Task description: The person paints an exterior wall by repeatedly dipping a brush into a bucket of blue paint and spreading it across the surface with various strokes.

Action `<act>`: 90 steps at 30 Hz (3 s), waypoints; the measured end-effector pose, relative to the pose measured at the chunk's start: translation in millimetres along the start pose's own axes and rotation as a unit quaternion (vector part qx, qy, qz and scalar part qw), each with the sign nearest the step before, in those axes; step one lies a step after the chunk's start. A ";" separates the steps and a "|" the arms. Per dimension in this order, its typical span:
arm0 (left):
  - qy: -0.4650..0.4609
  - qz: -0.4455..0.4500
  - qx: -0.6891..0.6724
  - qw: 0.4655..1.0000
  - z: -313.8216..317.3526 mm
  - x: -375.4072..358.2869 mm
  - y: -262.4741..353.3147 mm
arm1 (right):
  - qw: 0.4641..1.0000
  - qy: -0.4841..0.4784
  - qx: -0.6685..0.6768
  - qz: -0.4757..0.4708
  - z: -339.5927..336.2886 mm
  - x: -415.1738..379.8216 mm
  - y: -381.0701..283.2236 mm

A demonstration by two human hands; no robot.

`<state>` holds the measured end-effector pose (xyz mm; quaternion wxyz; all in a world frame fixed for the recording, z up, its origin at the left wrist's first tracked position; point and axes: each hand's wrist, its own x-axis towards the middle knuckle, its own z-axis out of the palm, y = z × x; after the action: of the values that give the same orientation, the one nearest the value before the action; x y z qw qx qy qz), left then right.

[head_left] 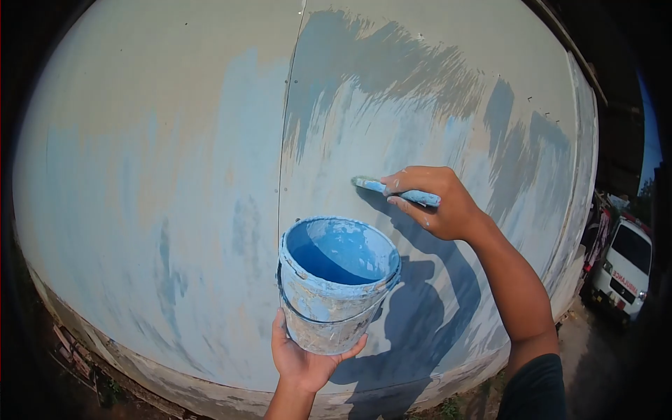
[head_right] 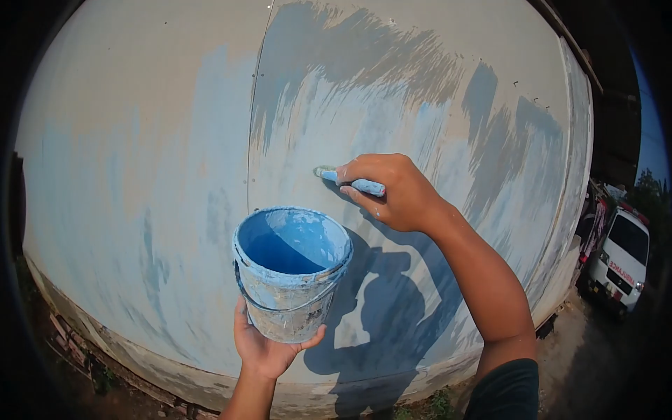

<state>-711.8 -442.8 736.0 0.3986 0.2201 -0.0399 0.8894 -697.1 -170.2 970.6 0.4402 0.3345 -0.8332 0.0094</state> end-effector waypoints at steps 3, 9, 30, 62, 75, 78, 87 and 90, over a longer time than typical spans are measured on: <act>0.007 0.007 -0.016 1.000 0.0 0.8 -2.7 | 0.999 0.031 0.032 -0.017 -25.7 -15.2 -21.6; 0.044 0.059 0.033 0.997 -9.4 4.3 -6.3 | 0.968 0.182 0.153 0.080 -49.0 -56.6 -46.6; 0.312 0.336 0.253 0.852 -69.5 -83.3 -79.6 | 0.743 0.173 0.607 0.224 71.2 -196.9 -120.6; 0.263 0.289 0.252 0.886 -77.9 -41.4 -76.6 | 0.686 0.207 0.635 0.289 91.3 -199.9 -100.5; 0.104 0.125 0.177 0.971 -89.2 -13.8 -103.5 | 0.715 0.275 0.565 0.305 51.3 -225.8 -94.9; 0.075 0.090 0.137 0.984 -85.2 -2.7 -116.8 | 0.831 0.200 0.473 0.214 19.0 -213.6 -67.8; 0.017 0.000 0.114 0.993 -36.6 50.5 -158.5 | 0.887 0.171 0.382 0.192 -45.2 -182.8 -38.4; -0.016 -0.018 -0.045 0.999 -33.2 60.8 -170.6 | 0.894 0.159 0.356 0.222 -60.4 -189.1 -31.8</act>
<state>-635.4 -276.8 714.0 0.4230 0.2168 -0.0818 0.8760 -561.7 -72.3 858.9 0.4044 0.2694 -0.7455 0.4562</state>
